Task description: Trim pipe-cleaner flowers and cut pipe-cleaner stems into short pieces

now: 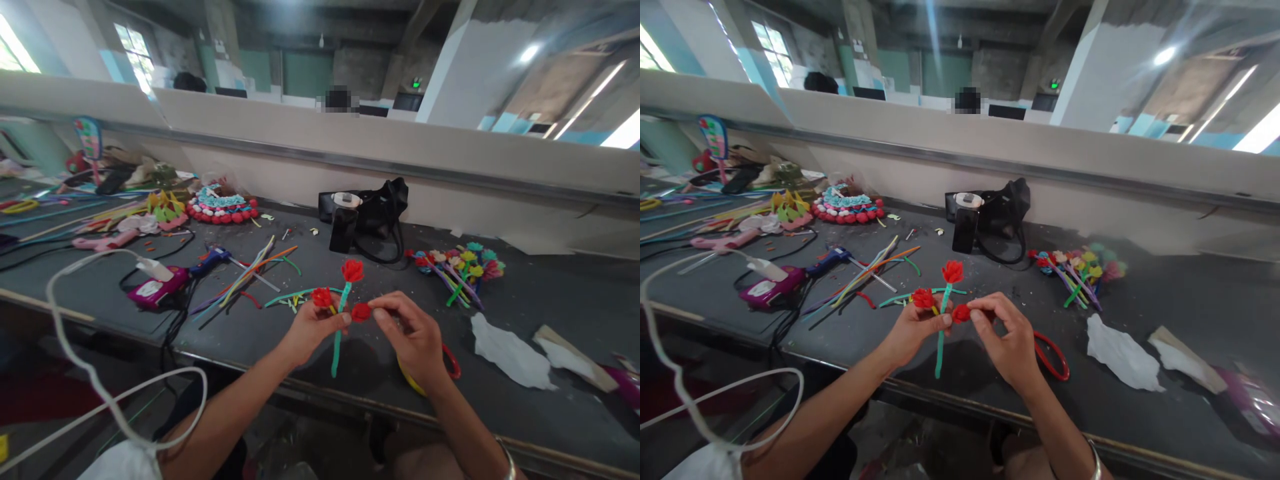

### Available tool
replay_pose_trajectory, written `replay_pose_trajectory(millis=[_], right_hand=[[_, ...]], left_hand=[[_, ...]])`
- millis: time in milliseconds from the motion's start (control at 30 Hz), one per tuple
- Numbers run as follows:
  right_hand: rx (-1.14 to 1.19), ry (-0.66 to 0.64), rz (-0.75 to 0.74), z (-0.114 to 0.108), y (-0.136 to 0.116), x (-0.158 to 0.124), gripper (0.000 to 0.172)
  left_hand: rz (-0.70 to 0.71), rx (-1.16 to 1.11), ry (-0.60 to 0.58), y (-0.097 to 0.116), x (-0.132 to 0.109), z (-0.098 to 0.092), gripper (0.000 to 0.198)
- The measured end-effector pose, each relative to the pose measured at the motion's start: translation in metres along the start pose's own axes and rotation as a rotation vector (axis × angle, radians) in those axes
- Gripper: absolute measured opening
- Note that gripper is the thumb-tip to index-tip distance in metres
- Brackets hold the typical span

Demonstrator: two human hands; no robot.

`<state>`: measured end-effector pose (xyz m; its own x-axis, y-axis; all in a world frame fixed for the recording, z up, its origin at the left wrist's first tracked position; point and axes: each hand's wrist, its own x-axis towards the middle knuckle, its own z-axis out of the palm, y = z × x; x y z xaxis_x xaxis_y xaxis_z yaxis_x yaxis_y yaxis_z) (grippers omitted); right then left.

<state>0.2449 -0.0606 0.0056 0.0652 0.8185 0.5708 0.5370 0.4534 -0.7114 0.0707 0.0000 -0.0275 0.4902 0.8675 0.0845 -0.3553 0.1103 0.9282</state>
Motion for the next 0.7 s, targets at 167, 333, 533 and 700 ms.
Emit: replay_pose_trajectory(millis=[167,333,533,700], right_hand=[[0.108,0.065,0.081,-0.0025,0.0092,-0.0026,0.009],[0.096,0.010,0.048,-0.0027,0.0086,-0.0040,0.008],[0.018,-0.070,-0.046,-0.0035,0.0023,-0.0008,0.006],[-0.075,-0.077,-0.060,-0.0027,0.0056,0.0000,0.017]], left_hand=[[0.099,0.029,-0.036,0.0037,-0.0017,-0.0022,0.022],[0.386,0.388,-0.046,0.0057,-0.0016,-0.0053,0.009],[0.469,0.620,-0.073,0.0072,-0.0029,-0.0059,0.004],[0.399,0.608,-0.076,0.0028,-0.0024,-0.0035,0.004]])
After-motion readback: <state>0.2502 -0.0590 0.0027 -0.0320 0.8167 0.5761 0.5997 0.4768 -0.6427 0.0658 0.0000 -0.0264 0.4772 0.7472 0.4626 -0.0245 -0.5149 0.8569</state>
